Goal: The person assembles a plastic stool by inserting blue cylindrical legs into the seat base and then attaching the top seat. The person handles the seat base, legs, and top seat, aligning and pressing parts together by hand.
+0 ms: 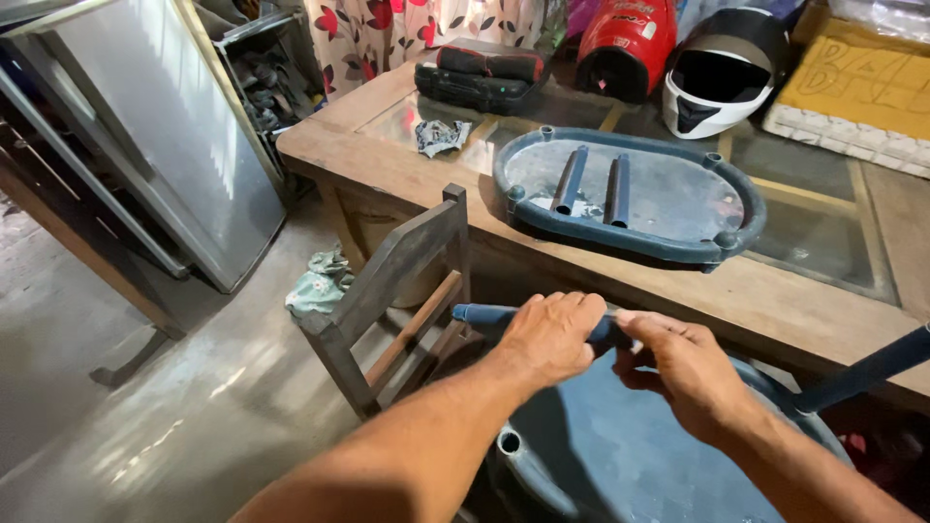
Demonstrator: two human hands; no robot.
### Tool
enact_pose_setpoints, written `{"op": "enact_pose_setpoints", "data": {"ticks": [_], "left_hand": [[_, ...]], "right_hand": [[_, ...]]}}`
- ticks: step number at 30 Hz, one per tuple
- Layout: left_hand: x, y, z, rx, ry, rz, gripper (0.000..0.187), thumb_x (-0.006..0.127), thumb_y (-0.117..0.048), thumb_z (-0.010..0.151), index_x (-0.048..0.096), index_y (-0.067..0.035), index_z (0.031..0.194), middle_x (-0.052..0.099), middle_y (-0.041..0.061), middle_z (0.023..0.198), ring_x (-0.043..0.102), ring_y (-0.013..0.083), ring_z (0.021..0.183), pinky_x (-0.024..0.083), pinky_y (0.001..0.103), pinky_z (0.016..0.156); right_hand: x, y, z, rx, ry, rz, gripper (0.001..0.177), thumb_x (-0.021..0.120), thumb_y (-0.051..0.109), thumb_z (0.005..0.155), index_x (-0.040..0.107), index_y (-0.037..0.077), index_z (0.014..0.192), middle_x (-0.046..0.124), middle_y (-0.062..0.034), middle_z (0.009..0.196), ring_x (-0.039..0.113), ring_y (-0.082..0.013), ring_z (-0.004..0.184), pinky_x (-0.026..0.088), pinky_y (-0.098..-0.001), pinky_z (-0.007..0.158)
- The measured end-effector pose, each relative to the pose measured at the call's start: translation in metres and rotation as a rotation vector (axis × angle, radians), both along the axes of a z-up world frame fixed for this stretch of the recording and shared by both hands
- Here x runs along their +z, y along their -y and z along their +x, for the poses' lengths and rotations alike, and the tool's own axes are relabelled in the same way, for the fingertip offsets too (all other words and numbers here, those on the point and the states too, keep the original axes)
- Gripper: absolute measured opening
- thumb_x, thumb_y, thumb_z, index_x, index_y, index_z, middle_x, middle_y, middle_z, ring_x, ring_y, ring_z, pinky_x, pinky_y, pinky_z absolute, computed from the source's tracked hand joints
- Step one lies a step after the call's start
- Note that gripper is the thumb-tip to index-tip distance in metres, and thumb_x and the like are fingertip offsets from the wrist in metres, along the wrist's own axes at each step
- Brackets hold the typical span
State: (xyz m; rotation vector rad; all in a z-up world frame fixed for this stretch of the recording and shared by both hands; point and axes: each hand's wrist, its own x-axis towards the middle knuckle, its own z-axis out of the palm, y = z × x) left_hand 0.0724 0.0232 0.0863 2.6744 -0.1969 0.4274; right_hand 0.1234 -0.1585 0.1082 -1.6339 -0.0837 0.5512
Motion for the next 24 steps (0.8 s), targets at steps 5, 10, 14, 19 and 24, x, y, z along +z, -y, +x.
{"op": "enact_pose_setpoints", "data": {"ticks": [5,10,14,19,24], "left_hand": [[0.005,-0.052,-0.006,0.184,-0.216,-0.028,0.030,0.076,-0.028,0.078,0.067,-0.009,0.099,0.074,0.017,0.093,0.072,0.0367,0.090,0.057,0.049,0.083],[-0.011,-0.087,-0.017,0.393,-0.198,-0.028,0.046,0.047,-0.049,0.106,0.069,-0.008,0.104,0.073,0.022,0.101,0.069,0.0433,0.099,0.053,0.053,0.091],[-0.018,-0.073,-0.004,0.399,0.093,-0.230,0.055,0.044,-0.054,0.107,0.059,-0.002,0.121,0.066,0.030,0.110,0.065,0.0497,0.100,0.050,0.057,0.084],[-0.001,-0.054,-0.015,0.322,-0.056,-0.362,0.057,0.030,-0.051,0.107,0.060,-0.003,0.101,0.068,0.025,0.097,0.063,0.0488,0.094,0.048,0.059,0.083],[0.015,-0.048,-0.035,0.408,0.014,-0.219,0.062,0.026,-0.053,0.105,0.063,-0.005,0.090,0.072,0.022,0.088,0.067,0.0460,0.085,0.050,0.058,0.080]], "right_hand": [[0.002,0.034,0.036,-0.056,0.241,-0.359,0.026,0.047,0.018,0.099,0.067,0.003,0.108,0.068,-0.0200,0.073,0.063,-0.0278,0.065,0.056,-0.0416,0.061],[0.009,0.060,0.056,-0.493,-0.010,-0.154,0.035,0.050,0.031,0.108,0.061,-0.001,0.113,0.052,-0.0100,0.078,0.052,-0.0200,0.068,0.046,-0.0363,0.061],[0.008,0.047,0.049,-0.457,-0.024,-0.211,0.031,0.045,0.031,0.103,0.060,0.006,0.113,0.057,-0.0131,0.073,0.055,-0.0204,0.065,0.050,-0.0341,0.060],[0.009,0.019,0.036,-0.430,-0.153,-0.037,0.028,0.050,0.034,0.106,0.048,0.008,0.096,0.041,-0.0057,0.068,0.041,-0.0190,0.059,0.042,-0.0344,0.055],[0.007,0.011,0.025,-0.349,-0.195,-0.093,0.037,0.051,0.041,0.104,0.046,0.010,0.085,0.038,-0.0035,0.066,0.040,-0.0177,0.057,0.037,-0.0347,0.052]]}}
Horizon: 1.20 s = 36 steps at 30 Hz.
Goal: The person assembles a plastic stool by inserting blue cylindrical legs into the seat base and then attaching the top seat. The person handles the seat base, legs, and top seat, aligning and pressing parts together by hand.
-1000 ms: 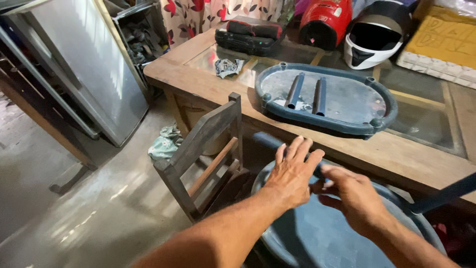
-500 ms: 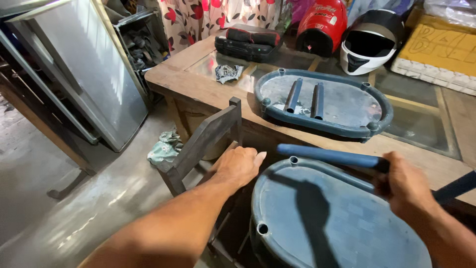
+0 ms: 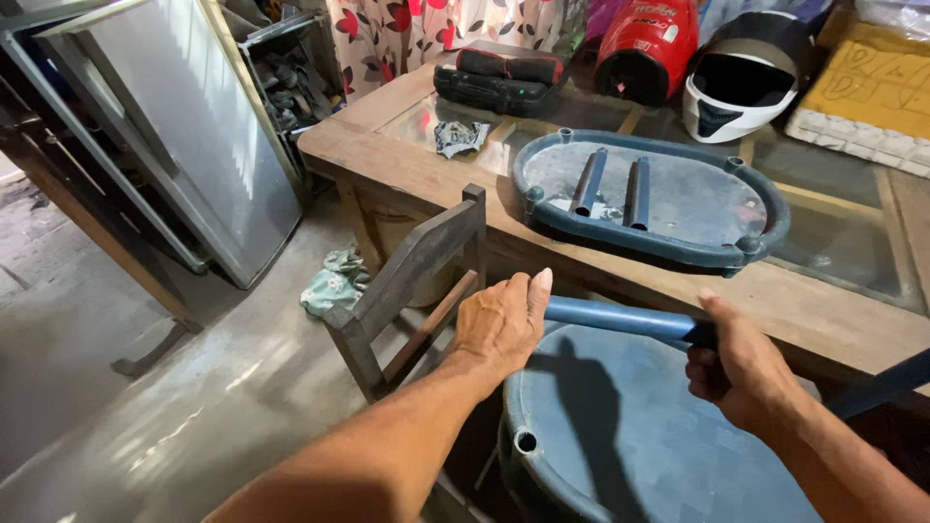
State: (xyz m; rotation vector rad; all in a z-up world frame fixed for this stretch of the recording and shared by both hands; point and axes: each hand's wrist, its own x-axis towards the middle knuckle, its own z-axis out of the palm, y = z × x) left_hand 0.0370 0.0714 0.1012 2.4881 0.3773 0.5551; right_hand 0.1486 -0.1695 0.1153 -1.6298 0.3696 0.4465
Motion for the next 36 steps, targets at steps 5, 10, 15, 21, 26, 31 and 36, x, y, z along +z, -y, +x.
{"op": "enact_pose_setpoints", "data": {"ticks": [5,10,15,21,26,31,36], "left_hand": [[-0.006,-0.007,0.013,0.114,-0.210,-0.065,0.072,0.023,-0.057,0.106,0.070,-0.005,0.087,0.071,0.026,0.089,0.068,0.0468,0.088,0.051,0.058,0.083],[-0.037,-0.024,0.026,0.185,-0.331,-0.577,0.073,0.034,-0.058,0.105,0.070,0.005,0.097,0.062,0.025,0.086,0.059,0.0444,0.086,0.050,0.061,0.092],[-0.067,-0.030,0.038,0.296,-0.297,-0.932,0.066,0.039,-0.049,0.106,0.066,0.011,0.100,0.071,0.020,0.088,0.070,0.0476,0.085,0.059,0.059,0.081],[-0.043,-0.023,0.046,0.444,0.168,-0.295,0.039,0.055,-0.036,0.094,0.068,-0.002,0.108,0.062,0.019,0.118,0.058,0.0358,0.115,0.046,0.049,0.100],[0.004,-0.005,0.022,-0.001,-0.036,-0.111,0.073,0.065,-0.067,0.082,0.069,-0.001,0.112,0.065,0.025,0.115,0.062,0.0396,0.108,0.045,0.051,0.090],[0.021,0.026,0.014,-0.162,-0.230,-0.164,0.077,0.055,-0.073,0.089,0.073,0.002,0.084,0.073,0.026,0.083,0.074,0.0406,0.082,0.057,0.052,0.078],[0.020,0.066,0.024,-0.166,-0.192,-0.267,0.074,0.036,-0.066,0.099,0.072,-0.002,0.092,0.073,0.026,0.089,0.071,0.0450,0.089,0.055,0.055,0.080]], "right_hand": [[-0.001,-0.008,0.005,0.012,0.087,-0.024,0.040,0.061,0.040,0.103,0.051,0.005,0.085,0.042,-0.0078,0.068,0.040,-0.0206,0.057,0.035,-0.0366,0.053],[0.014,0.000,0.009,0.268,0.372,0.153,0.027,0.058,0.033,0.103,0.060,0.007,0.099,0.053,-0.0037,0.079,0.051,-0.0145,0.067,0.045,-0.0304,0.061],[0.022,0.004,0.005,0.319,0.347,0.073,0.026,0.056,0.032,0.102,0.065,0.008,0.108,0.057,-0.0055,0.084,0.057,-0.0163,0.074,0.051,-0.0316,0.066],[0.006,0.009,0.008,0.200,0.319,0.046,0.033,0.048,0.033,0.108,0.056,0.002,0.099,0.054,-0.0105,0.080,0.052,-0.0196,0.068,0.050,-0.0369,0.066],[-0.003,0.009,0.013,0.089,0.206,-0.039,0.039,0.049,0.039,0.108,0.056,0.003,0.095,0.053,-0.0107,0.074,0.052,-0.0203,0.063,0.049,-0.0373,0.063],[0.003,-0.009,0.012,-0.184,0.028,0.292,0.031,0.067,0.043,0.101,0.052,0.018,0.088,0.048,0.0047,0.066,0.046,-0.0079,0.057,0.042,-0.0248,0.052],[-0.011,-0.046,-0.017,0.066,-0.072,0.362,0.034,0.068,0.041,0.089,0.047,0.022,0.070,0.037,0.0048,0.053,0.036,-0.0103,0.042,0.027,-0.0261,0.039]]}}
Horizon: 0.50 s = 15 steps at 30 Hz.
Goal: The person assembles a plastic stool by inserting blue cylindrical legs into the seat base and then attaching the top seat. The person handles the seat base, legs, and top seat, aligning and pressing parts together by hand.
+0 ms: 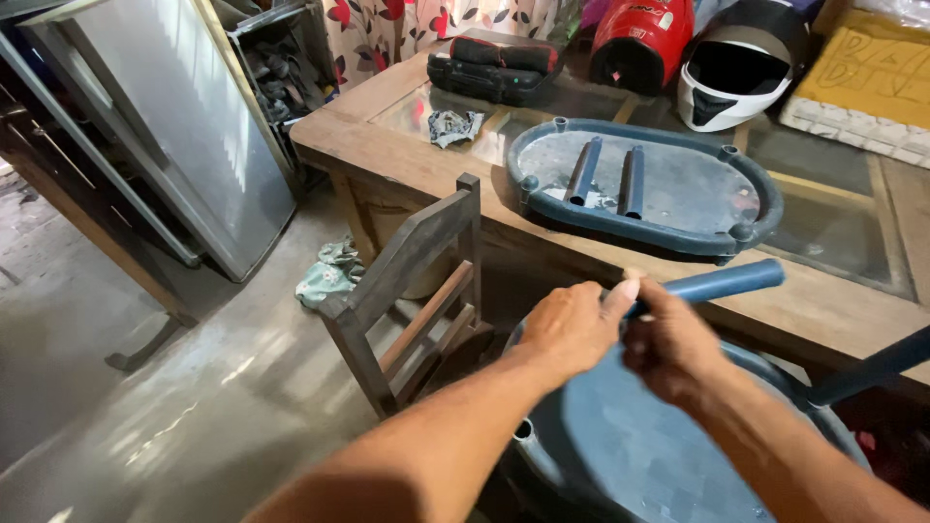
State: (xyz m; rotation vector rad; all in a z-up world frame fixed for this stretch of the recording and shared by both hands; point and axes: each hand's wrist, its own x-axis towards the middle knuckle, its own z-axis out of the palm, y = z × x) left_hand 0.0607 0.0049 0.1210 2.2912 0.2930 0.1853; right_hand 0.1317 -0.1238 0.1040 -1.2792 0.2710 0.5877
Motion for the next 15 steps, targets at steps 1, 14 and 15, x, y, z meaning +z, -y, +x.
{"op": "enact_pose_setpoints", "data": {"ticks": [1,14,15], "left_hand": [[-0.001,0.004,0.000,-0.009,0.011,0.001,0.075,0.032,-0.065,0.102,0.071,-0.002,0.093,0.073,0.026,0.090,0.071,0.0455,0.089,0.055,0.056,0.080],[-0.011,-0.035,-0.026,0.051,0.053,0.118,0.074,0.032,-0.066,0.101,0.070,-0.004,0.091,0.072,0.023,0.085,0.070,0.0446,0.085,0.054,0.056,0.079],[-0.012,-0.035,-0.026,0.049,0.039,0.097,0.071,0.033,-0.066,0.101,0.068,-0.004,0.092,0.072,0.022,0.084,0.070,0.0437,0.084,0.054,0.056,0.078]], "right_hand": [[-0.006,-0.005,-0.004,0.011,-0.020,0.015,0.036,0.067,0.043,0.088,0.046,0.022,0.067,0.035,0.0043,0.051,0.033,-0.0109,0.040,0.026,-0.0265,0.038],[0.021,0.034,0.056,-0.351,0.009,-0.232,0.036,0.061,0.048,0.103,0.050,0.019,0.084,0.042,0.0073,0.070,0.037,-0.0039,0.056,0.037,-0.0200,0.048],[0.022,0.031,0.054,-0.344,0.008,-0.234,0.036,0.060,0.048,0.103,0.051,0.017,0.086,0.044,0.0053,0.072,0.040,-0.0046,0.059,0.038,-0.0203,0.050]]}}
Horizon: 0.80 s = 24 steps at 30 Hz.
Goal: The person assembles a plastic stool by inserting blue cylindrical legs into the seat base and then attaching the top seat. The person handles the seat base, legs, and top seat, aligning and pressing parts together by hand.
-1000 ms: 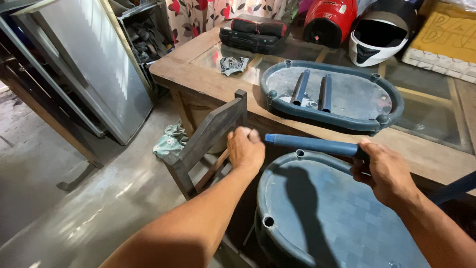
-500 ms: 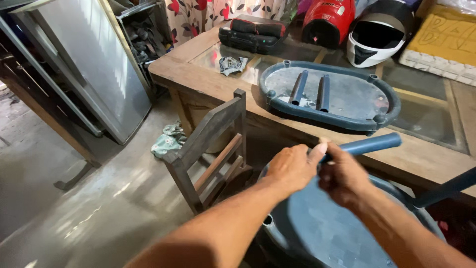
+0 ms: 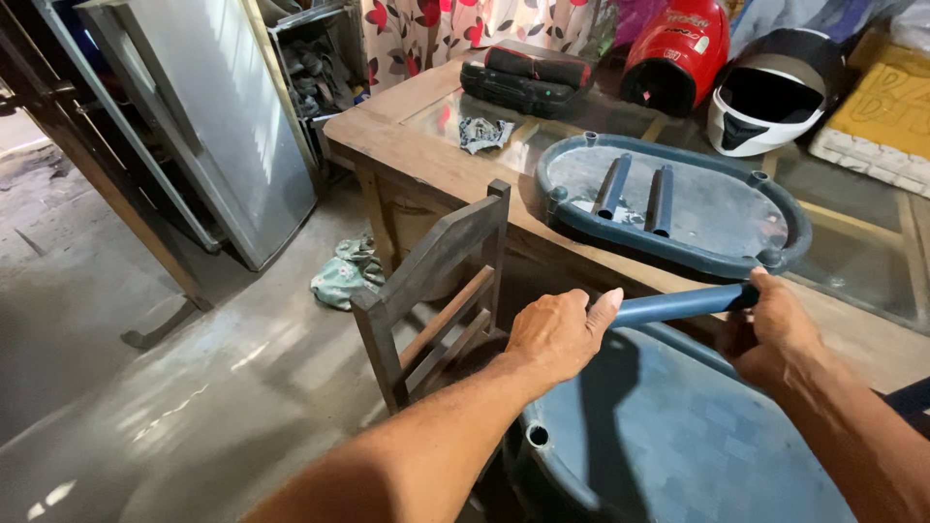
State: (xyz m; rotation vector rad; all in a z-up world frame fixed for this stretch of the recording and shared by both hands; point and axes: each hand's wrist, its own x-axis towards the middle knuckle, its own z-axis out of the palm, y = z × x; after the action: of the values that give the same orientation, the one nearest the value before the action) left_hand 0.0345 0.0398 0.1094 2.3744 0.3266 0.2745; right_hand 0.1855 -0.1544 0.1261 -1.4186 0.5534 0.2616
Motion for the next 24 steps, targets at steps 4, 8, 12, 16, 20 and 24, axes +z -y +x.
{"op": "enact_pose_setpoints", "data": {"ticks": [4,8,12,16,20,24], "left_hand": [[0.000,-0.006,-0.003,-0.095,0.080,0.005,0.057,0.047,-0.059,0.100,0.061,-0.004,0.099,0.072,0.018,0.085,0.071,0.0392,0.088,0.054,0.053,0.081],[-0.006,-0.010,-0.006,-0.143,0.253,0.061,0.044,0.058,-0.045,0.096,0.058,-0.004,0.110,0.066,0.020,0.101,0.068,0.0393,0.092,0.053,0.053,0.079],[-0.010,-0.012,-0.007,-0.144,0.221,-0.035,0.043,0.061,-0.045,0.094,0.063,-0.004,0.107,0.070,0.021,0.098,0.068,0.0401,0.093,0.052,0.053,0.081],[-0.004,-0.009,-0.003,-0.061,-0.043,-0.268,0.061,0.053,-0.058,0.098,0.069,0.000,0.096,0.070,0.024,0.088,0.071,0.0391,0.088,0.055,0.048,0.080],[0.002,-0.004,-0.001,-0.031,-0.159,-0.373,0.071,0.045,-0.063,0.100,0.072,0.002,0.091,0.072,0.023,0.081,0.071,0.0359,0.079,0.053,0.046,0.075],[0.000,-0.007,-0.005,-0.043,-0.120,-0.414,0.057,0.058,-0.057,0.093,0.073,-0.001,0.093,0.073,0.019,0.081,0.072,0.0307,0.077,0.056,0.043,0.073]], "right_hand": [[-0.003,-0.013,-0.006,0.132,0.015,0.044,0.034,0.059,0.047,0.103,0.054,0.015,0.094,0.051,0.0013,0.075,0.046,-0.0060,0.062,0.036,-0.0212,0.051],[-0.018,-0.018,-0.007,0.175,0.026,0.044,0.028,0.062,0.039,0.104,0.053,0.013,0.097,0.050,0.0010,0.073,0.048,-0.0064,0.058,0.037,-0.0223,0.051],[-0.020,-0.019,-0.009,0.181,0.024,0.125,0.027,0.064,0.034,0.104,0.051,0.012,0.096,0.048,0.0033,0.070,0.050,-0.0064,0.056,0.042,-0.0194,0.052],[-0.015,-0.022,-0.016,0.253,0.041,0.135,0.025,0.068,0.029,0.099,0.050,0.012,0.093,0.051,0.0025,0.069,0.049,-0.0058,0.053,0.040,-0.0204,0.047],[-0.013,-0.025,-0.019,0.363,0.031,0.164,0.019,0.066,0.026,0.097,0.053,0.012,0.094,0.072,-0.0068,0.083,0.044,-0.0030,0.049,0.035,-0.0174,0.043],[-0.011,-0.019,-0.012,0.331,0.054,0.110,0.020,0.067,0.028,0.098,0.053,0.014,0.095,0.073,-0.0100,0.088,0.041,-0.0013,0.049,0.032,-0.0171,0.042]]}}
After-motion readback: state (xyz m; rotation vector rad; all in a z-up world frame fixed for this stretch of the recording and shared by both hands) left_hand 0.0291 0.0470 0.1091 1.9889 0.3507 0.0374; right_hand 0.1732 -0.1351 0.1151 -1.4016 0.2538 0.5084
